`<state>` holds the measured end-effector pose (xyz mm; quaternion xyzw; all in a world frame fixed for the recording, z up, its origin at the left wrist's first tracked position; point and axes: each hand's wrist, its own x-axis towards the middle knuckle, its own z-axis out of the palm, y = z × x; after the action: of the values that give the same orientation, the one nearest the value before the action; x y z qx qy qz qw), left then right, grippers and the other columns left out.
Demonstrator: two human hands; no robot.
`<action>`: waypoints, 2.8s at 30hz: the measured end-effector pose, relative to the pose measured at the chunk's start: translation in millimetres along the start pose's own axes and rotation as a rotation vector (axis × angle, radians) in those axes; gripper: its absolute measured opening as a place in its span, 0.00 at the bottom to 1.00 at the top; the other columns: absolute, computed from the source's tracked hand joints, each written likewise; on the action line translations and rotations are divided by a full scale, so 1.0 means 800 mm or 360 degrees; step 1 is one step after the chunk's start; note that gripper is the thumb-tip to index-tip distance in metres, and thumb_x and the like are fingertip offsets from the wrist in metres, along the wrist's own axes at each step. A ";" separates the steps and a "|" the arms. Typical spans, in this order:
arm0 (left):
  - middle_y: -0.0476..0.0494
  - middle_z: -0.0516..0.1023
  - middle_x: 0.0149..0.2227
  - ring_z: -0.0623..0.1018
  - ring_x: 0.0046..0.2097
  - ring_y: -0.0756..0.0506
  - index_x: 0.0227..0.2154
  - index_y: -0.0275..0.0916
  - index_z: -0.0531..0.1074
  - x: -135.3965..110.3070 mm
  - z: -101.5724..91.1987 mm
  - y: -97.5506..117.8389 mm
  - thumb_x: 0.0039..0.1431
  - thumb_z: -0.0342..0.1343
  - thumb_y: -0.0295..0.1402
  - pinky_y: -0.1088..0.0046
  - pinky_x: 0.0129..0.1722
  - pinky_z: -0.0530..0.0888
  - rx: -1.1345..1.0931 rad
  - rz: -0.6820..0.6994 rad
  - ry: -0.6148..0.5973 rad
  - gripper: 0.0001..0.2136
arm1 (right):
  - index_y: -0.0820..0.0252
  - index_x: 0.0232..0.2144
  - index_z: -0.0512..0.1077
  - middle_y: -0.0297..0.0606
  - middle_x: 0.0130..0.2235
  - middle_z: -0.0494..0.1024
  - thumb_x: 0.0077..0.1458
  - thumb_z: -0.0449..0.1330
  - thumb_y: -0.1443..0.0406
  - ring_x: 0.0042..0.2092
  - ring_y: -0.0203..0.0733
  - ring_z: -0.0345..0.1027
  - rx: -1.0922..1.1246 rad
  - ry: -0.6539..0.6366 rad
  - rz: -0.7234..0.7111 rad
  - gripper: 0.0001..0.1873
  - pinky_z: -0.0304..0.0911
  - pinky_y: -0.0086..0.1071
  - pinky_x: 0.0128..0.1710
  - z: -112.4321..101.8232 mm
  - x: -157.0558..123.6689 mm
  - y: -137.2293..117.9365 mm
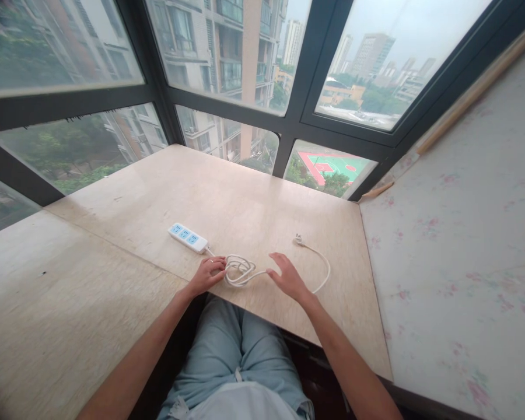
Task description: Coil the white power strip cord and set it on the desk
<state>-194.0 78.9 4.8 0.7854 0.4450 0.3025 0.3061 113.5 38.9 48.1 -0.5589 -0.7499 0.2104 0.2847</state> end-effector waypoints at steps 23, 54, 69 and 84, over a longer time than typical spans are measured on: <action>0.42 0.78 0.40 0.74 0.46 0.43 0.38 0.42 0.77 -0.022 0.010 0.003 0.57 0.57 0.34 0.61 0.50 0.67 0.0304 0.0205 0.0178 0.08 | 0.55 0.35 0.80 0.42 0.38 0.82 0.61 0.53 0.54 0.38 0.46 0.75 -0.0266 0.0199 0.0096 0.18 0.64 0.34 0.40 0.025 -0.029 -0.016; 0.36 0.77 0.45 0.73 0.49 0.37 0.43 0.38 0.73 -0.007 0.048 0.076 0.59 0.52 0.35 0.57 0.50 0.66 0.0408 -0.0369 0.0320 0.12 | 0.58 0.51 0.70 0.45 0.51 0.75 0.58 0.52 0.64 0.53 0.50 0.66 -0.0157 0.0289 0.0137 0.19 0.59 0.48 0.55 0.009 -0.059 0.012; 0.44 0.72 0.30 0.72 0.32 0.46 0.27 0.39 0.72 -0.003 0.084 0.113 0.56 0.54 0.36 0.69 0.34 0.69 0.0294 -0.0546 0.0354 0.07 | 0.56 0.40 0.76 0.42 0.42 0.79 0.59 0.53 0.62 0.46 0.47 0.71 0.0149 0.0257 0.0199 0.13 0.64 0.44 0.51 -0.010 -0.071 0.037; 0.45 0.78 0.32 0.78 0.34 0.46 0.31 0.37 0.77 0.004 0.070 0.125 0.50 0.61 0.41 0.71 0.36 0.75 -0.0857 -0.0709 0.0447 0.12 | 0.58 0.37 0.75 0.43 0.39 0.78 0.57 0.55 0.58 0.41 0.47 0.71 0.0349 0.0386 0.0414 0.13 0.66 0.43 0.45 -0.022 -0.078 0.049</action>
<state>-99.5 28.6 45.4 0.5116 0.5471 0.4393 0.4960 166.7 -10.0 24.8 -0.6378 -0.6043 0.2569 0.4026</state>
